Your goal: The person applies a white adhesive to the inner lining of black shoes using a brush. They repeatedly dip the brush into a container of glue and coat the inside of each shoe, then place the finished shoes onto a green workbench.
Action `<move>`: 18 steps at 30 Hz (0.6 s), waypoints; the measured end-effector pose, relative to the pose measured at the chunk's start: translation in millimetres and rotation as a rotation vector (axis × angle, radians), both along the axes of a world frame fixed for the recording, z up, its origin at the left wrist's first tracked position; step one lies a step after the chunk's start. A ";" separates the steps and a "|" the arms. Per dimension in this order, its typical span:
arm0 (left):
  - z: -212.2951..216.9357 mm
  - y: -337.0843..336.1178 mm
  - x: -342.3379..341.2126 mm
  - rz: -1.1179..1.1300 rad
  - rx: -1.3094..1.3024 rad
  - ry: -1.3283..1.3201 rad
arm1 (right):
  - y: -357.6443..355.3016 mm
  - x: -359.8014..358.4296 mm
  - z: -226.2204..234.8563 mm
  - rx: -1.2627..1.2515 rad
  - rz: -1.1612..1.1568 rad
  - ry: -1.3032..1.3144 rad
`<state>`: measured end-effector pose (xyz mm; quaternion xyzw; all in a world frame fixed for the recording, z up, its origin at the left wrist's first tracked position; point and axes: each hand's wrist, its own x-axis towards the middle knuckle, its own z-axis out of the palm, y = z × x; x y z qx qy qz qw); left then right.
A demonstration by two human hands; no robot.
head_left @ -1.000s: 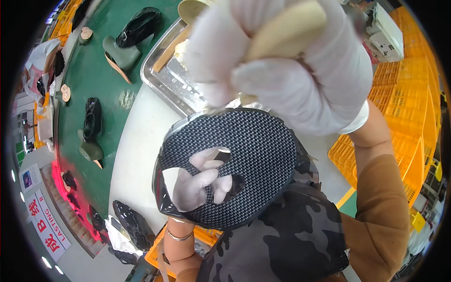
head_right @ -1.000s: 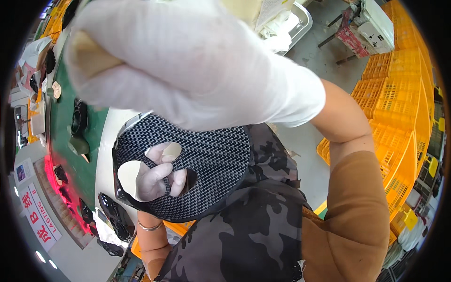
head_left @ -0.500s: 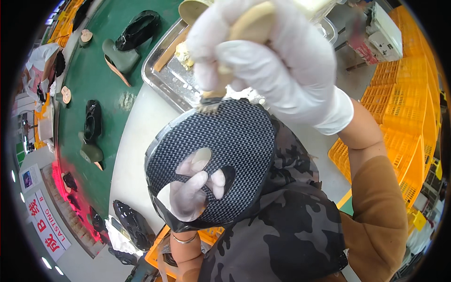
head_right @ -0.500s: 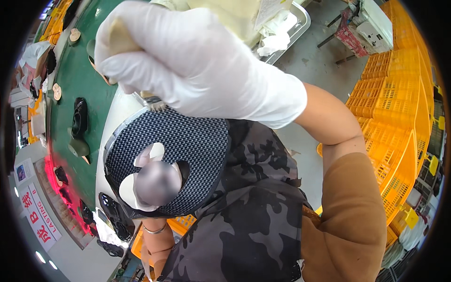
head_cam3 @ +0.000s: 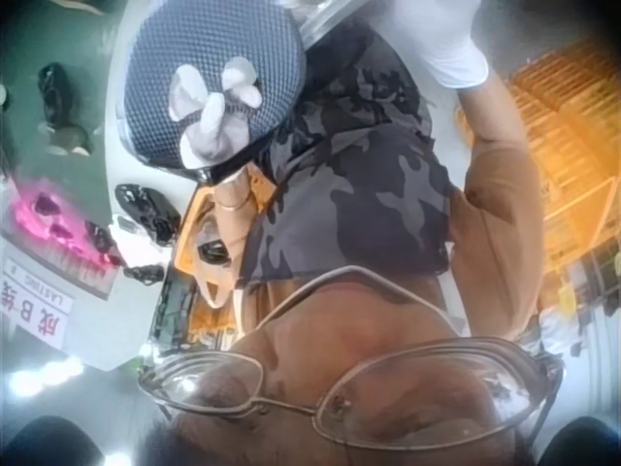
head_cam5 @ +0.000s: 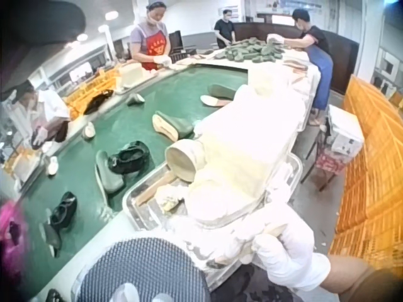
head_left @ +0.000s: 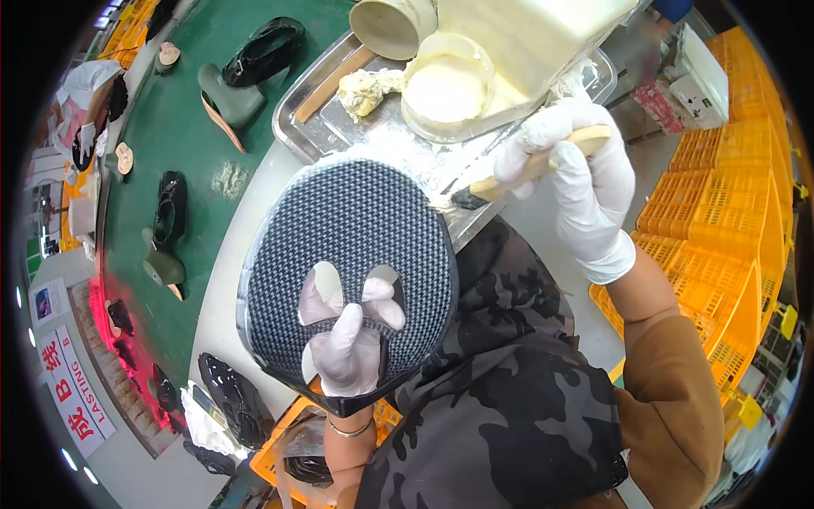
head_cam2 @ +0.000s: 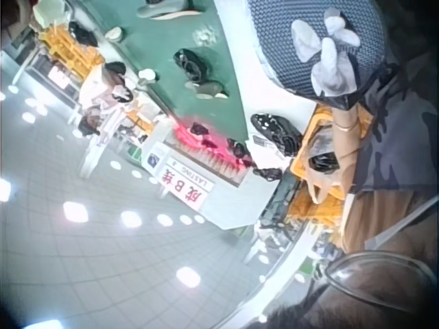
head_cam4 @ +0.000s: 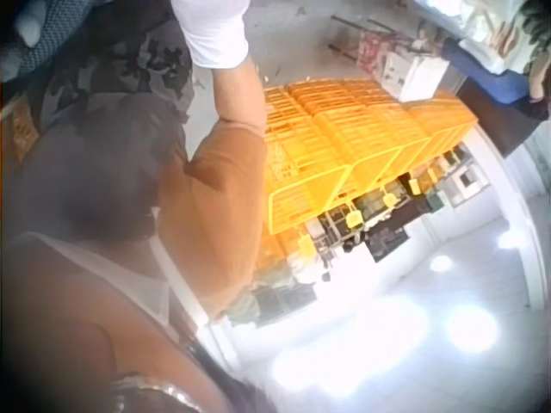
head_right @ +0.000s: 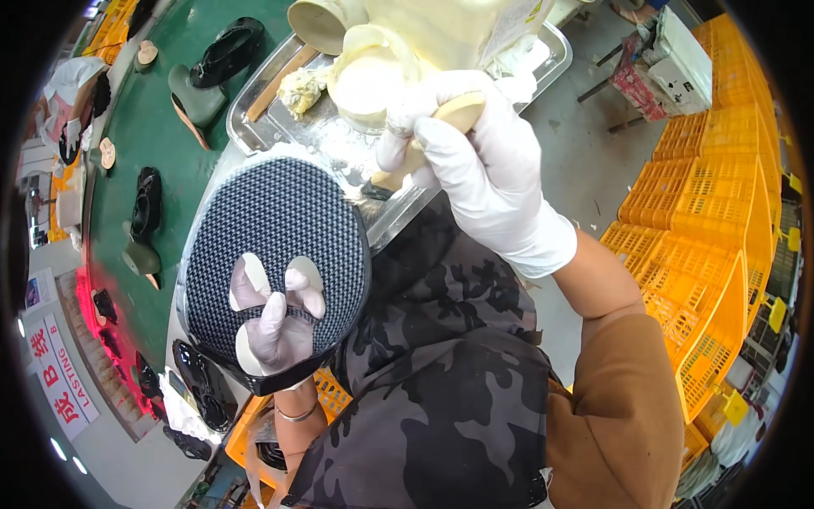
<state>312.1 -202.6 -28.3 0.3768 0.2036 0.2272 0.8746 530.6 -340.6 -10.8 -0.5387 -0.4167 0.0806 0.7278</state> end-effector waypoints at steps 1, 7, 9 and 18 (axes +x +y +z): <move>-1.6 -2.3 -0.6 0.014 0.030 -0.012 | 1.6 0.4 1.6 0.039 -0.004 -0.008; -6.6 -11.5 -6.4 0.039 0.114 -0.048 | 31.0 1.3 25.0 0.085 -0.209 -0.133; -6.1 -16.5 -4.5 0.109 0.165 -0.082 | 35.5 -1.8 25.8 0.099 -0.134 -0.095; -55.1 -9.8 2.0 0.481 0.762 -0.078 | 11.9 -24.9 17.5 -0.066 -0.034 0.103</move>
